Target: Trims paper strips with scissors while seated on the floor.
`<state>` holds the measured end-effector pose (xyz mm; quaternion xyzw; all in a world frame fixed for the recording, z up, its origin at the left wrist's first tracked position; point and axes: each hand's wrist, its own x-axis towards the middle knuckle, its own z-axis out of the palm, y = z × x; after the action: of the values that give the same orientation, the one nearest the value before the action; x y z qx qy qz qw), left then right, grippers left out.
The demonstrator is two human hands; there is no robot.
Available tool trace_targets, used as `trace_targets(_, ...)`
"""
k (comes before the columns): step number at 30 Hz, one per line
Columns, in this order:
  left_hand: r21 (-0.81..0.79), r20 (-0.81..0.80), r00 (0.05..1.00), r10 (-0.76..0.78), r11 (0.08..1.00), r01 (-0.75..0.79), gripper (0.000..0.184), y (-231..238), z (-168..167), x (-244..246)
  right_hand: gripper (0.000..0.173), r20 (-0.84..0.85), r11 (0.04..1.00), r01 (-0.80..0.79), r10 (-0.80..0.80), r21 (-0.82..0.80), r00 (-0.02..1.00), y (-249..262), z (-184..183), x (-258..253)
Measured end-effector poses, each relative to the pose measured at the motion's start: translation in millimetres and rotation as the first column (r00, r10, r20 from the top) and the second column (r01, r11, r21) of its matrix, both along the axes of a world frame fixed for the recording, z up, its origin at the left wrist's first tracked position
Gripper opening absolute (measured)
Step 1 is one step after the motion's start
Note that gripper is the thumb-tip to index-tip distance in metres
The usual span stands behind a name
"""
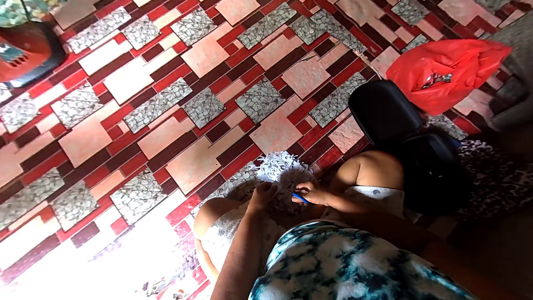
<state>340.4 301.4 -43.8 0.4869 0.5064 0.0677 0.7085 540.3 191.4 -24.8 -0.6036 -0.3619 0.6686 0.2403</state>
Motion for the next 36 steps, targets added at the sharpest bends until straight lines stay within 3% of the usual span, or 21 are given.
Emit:
trace_targets(7, -0.008, 0.012, 1.0, 0.009, 1.0, -0.009, 0.012, 0.7, -0.2, -0.1, 0.03, 0.065, 0.997, -0.03, 0.025, 0.068, 0.998, -0.9, -1.2, 2.7)
trace_targets(11, 0.001, -0.003, 0.999, 0.034, 0.999, -0.034, 0.013, 0.7, -0.5, 0.1, 0.033, 0.012, 0.998, 0.048, -0.048, -0.031, 0.999, -0.7, 0.2, 1.6)
trace_targets(15, -0.002, 0.003, 0.999, 0.051, 0.999, -0.051, 0.012, 0.3, 0.0, 0.2, 0.033, 0.004, 0.994, 0.025, -0.025, -0.11, 1.0, 0.6, 4.9, -0.1)
trace_targets(23, 0.041, -0.001, 1.0, -0.027, 0.999, 0.027, 0.014, 1.2, -5.2, -2.1, 0.038, 0.013, 0.999, -0.027, 0.027, 0.026, 1.0, -2.6, -2.9, -0.6)
trace_targets(30, 0.022, -0.014, 1.0, -0.024, 0.999, 0.025, 0.015, 2.0, -5.2, -0.2, 0.03, 0.032, 0.998, -0.02, 0.018, 0.066, 0.999, -2.0, -4.6, 0.8)
trace_targets(36, -0.108, -0.007, 0.998, 0.067, 0.992, -0.067, 0.016, 2.2, -0.3, 1.0, 0.03, 0.09, 0.995, 0.067, -0.074, 0.079, 0.993, -0.7, -4.1, 3.7)
